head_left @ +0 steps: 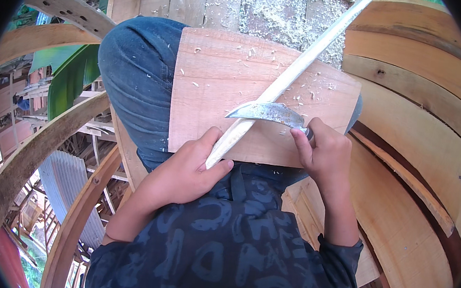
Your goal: The person carves a long, thin piece of wood using a curved knife. They hold the wood on a board placed on their lap and repeatedly shave off thin strips of wood to shape the piece.
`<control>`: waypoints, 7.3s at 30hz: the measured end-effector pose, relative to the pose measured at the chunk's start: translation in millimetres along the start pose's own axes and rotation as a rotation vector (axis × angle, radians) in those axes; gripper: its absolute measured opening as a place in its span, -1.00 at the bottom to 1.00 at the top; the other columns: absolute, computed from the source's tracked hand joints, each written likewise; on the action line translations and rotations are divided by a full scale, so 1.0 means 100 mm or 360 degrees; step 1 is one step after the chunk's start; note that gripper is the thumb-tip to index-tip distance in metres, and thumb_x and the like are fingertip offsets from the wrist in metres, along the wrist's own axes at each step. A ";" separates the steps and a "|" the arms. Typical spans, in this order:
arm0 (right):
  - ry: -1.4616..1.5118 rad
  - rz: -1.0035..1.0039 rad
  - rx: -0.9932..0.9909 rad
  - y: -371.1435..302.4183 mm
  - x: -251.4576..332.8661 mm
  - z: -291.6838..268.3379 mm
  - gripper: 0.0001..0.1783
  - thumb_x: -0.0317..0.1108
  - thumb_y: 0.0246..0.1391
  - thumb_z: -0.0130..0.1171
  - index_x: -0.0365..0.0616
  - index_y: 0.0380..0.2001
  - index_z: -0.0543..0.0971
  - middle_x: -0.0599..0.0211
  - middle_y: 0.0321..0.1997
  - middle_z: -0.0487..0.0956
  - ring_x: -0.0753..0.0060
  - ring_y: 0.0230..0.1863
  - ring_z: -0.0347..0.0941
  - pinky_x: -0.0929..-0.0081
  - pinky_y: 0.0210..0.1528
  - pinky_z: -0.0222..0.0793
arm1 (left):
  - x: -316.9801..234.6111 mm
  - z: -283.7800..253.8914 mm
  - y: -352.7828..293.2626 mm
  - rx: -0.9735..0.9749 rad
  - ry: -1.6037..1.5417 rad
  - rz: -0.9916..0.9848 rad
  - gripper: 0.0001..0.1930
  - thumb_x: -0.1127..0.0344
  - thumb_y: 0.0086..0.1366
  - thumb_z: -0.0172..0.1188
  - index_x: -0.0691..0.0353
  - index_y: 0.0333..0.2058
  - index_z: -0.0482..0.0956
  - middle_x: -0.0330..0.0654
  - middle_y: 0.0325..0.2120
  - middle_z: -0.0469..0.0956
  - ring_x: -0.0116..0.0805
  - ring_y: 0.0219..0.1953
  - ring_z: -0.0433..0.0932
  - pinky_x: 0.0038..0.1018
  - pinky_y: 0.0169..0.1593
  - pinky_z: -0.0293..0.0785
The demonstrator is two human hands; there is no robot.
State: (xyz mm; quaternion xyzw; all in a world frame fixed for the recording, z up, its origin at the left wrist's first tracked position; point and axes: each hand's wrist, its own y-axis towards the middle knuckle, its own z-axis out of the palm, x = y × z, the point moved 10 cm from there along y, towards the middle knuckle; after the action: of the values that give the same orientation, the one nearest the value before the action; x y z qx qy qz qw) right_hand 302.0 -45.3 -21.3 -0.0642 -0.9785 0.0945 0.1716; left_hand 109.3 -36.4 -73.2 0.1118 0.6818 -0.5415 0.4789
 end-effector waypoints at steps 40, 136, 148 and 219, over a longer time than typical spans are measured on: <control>-0.0273 0.0198 -0.0329 0.24 -0.58 -0.22 -0.33 0.28 -0.04 0.21 -0.12 -0.78 0.38 0.24 -0.82 0.38 0.18 -0.74 0.41 0.33 -0.67 0.28 | -0.07 0.01 0.02 0.0008 0.0267 -0.0184 -0.64 0.27 0.28 0.08 0.38 -0.08 0.24 0.25 -0.51 0.43 0.17 -0.45 0.45 -0.21 -0.30 0.33; -0.0069 0.0582 -0.0406 0.08 -1.00 -0.20 -0.16 0.45 0.02 -0.06 -0.22 -0.71 0.57 0.04 -0.69 0.53 0.04 -0.58 0.54 0.17 -0.51 0.44 | -0.28 0.03 -0.10 -0.0262 0.1003 -0.0196 -0.65 0.23 0.28 0.09 0.33 -0.15 0.20 0.39 -0.48 0.49 0.41 -0.28 0.48 0.01 -0.24 0.37; -0.0063 0.0245 -0.0179 0.01 -0.50 -0.03 -0.14 0.49 0.01 -0.09 -0.16 -0.75 0.57 0.07 -0.76 0.49 0.08 -0.65 0.53 0.24 -0.57 0.44 | -0.20 0.03 -0.08 -0.0235 0.1040 -0.0043 -0.63 0.19 0.28 0.07 0.37 -0.21 0.18 0.41 -0.52 0.49 0.43 -0.37 0.49 0.07 -0.28 0.41; -0.0180 0.1066 -0.0245 0.13 -1.77 -0.50 -0.15 0.41 0.11 -0.13 -0.25 -0.71 0.55 -0.08 -0.65 0.51 -0.08 -0.54 0.52 0.13 -0.47 0.44 | -0.29 -0.20 -0.10 -0.0455 0.1446 -0.0024 -0.56 0.13 0.19 0.20 0.37 -0.22 0.25 0.15 -0.42 0.47 0.16 -0.44 0.56 -0.09 -0.41 0.49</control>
State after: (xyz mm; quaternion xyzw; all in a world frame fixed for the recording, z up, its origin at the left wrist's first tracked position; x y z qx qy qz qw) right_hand 485.8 -52.4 -35.0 -0.3890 -0.9154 0.0748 0.0714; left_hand 106.7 -12.8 -45.1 0.2654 0.8907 -0.3421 0.1388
